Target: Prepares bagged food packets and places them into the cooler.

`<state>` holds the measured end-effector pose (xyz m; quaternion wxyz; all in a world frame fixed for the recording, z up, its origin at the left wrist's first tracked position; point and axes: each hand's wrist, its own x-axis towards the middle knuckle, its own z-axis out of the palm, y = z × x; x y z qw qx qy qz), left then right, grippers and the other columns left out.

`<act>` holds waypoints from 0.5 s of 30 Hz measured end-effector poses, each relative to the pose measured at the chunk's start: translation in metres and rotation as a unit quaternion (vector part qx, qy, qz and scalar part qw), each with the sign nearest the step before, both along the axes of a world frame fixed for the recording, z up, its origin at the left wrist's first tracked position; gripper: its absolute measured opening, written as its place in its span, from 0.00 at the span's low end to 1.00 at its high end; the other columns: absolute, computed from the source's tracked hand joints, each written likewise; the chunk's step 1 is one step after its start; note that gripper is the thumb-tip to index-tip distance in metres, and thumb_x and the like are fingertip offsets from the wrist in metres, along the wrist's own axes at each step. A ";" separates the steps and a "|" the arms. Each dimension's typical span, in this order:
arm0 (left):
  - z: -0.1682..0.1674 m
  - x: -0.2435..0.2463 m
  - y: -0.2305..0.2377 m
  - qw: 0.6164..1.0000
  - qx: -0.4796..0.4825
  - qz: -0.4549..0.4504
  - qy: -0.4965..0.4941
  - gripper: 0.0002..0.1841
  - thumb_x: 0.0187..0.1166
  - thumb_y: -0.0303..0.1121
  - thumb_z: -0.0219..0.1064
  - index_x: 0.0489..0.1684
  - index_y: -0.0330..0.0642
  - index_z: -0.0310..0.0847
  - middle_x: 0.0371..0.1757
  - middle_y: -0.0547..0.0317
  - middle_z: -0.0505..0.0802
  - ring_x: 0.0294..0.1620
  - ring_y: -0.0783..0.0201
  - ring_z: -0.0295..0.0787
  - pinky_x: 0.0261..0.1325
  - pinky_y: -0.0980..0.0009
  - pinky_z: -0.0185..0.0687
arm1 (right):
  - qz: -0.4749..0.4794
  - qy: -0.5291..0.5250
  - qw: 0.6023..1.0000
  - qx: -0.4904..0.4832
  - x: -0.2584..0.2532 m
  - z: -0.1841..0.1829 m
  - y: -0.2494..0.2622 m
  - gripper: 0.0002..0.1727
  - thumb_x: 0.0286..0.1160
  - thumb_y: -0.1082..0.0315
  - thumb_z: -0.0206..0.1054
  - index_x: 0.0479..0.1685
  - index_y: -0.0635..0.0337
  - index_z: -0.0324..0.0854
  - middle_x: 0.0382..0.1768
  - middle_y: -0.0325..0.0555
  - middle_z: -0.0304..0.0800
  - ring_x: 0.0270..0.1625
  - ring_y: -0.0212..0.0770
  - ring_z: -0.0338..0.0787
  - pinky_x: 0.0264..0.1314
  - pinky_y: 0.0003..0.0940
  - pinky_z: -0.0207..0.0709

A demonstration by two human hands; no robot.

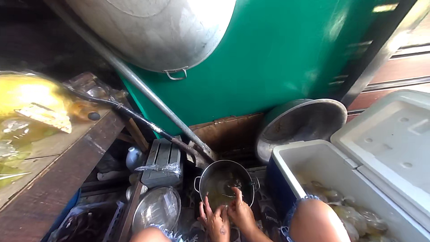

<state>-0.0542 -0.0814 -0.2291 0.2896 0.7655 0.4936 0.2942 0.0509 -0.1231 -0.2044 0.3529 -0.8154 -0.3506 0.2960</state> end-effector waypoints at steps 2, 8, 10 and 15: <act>-0.003 0.002 0.000 1.000 -0.011 -0.005 -0.008 0.08 0.73 0.34 0.72 0.38 0.46 0.98 0.88 0.27 0.65 0.90 0.17 0.38 0.81 0.19 0.31 | -0.008 0.013 0.999 -0.032 0.001 0.002 0.002 0.46 0.72 0.65 0.71 0.93 0.54 0.51 0.43 0.49 0.96 0.47 0.54 0.95 0.57 0.57 0.84; -0.007 0.003 0.009 0.992 -0.103 -0.049 -0.059 0.08 0.74 0.31 0.71 0.38 0.38 0.97 0.91 0.28 0.58 0.91 0.18 0.34 0.88 0.28 0.31 | -0.029 0.083 0.996 0.014 0.012 -0.006 0.005 0.43 0.66 0.72 0.74 0.85 0.62 0.58 0.38 0.49 0.95 0.42 0.49 0.95 0.55 0.51 0.86; -0.003 0.000 0.015 0.986 -0.149 -0.067 -0.043 0.10 0.76 0.35 0.71 0.41 0.41 0.97 0.93 0.35 0.57 0.92 0.22 0.32 0.87 0.27 0.30 | -0.019 0.105 0.994 0.016 0.017 -0.007 0.005 0.41 0.67 0.73 0.74 0.83 0.63 0.59 0.39 0.51 0.95 0.43 0.49 0.95 0.56 0.50 0.86; -0.001 -0.009 0.024 0.962 -0.240 -0.112 -0.063 0.10 0.78 0.34 0.70 0.41 0.38 0.96 0.94 0.45 0.59 0.94 0.28 0.32 0.90 0.32 0.26 | -0.022 0.121 0.992 -0.011 0.022 -0.004 0.007 0.32 0.70 0.74 0.74 0.75 0.64 0.67 0.44 0.52 0.97 0.47 0.49 0.97 0.59 0.49 0.86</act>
